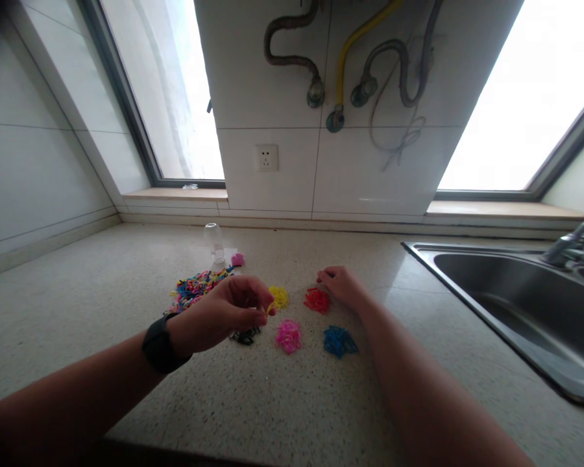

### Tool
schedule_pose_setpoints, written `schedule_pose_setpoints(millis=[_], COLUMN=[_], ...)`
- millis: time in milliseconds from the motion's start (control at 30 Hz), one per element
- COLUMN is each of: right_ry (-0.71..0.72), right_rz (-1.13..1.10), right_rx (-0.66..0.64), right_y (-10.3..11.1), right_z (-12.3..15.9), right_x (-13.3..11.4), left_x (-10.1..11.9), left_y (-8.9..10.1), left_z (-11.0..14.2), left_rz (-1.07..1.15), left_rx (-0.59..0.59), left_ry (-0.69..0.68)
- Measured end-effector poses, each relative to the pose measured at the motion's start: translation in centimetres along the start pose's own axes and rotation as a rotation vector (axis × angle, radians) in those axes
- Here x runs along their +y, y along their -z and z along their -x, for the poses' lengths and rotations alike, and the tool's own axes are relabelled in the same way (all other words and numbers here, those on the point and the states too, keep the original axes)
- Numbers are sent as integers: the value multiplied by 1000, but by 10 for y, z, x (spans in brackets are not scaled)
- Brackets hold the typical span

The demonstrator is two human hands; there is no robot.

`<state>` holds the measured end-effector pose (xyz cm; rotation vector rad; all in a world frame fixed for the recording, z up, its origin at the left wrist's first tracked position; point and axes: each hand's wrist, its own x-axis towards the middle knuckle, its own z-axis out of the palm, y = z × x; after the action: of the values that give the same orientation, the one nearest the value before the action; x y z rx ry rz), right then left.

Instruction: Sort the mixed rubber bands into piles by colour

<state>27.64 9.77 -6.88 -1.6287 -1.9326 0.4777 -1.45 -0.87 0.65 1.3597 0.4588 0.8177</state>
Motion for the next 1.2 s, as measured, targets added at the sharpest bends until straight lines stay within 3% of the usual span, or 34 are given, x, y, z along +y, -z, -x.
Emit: schedule_pose_setpoints(millis=[200, 567, 767, 1200], right_ry=[15, 18, -3, 7], right_rz=[-22, 15, 37, 23], right_rx=[16, -3, -23, -24], right_y=[0, -1, 0, 1], right_z=[1, -2, -1, 0], right_x=[0, 2, 1, -1], left_x=[-3, -41, -49, -50], left_y=[7, 66, 68, 69], left_z=[-3, -20, -19, -18], left_rz=[-213, -876, -1025, -1088], left_rx=[65, 282, 279, 243], left_ry=[-29, -83, -75, -74])
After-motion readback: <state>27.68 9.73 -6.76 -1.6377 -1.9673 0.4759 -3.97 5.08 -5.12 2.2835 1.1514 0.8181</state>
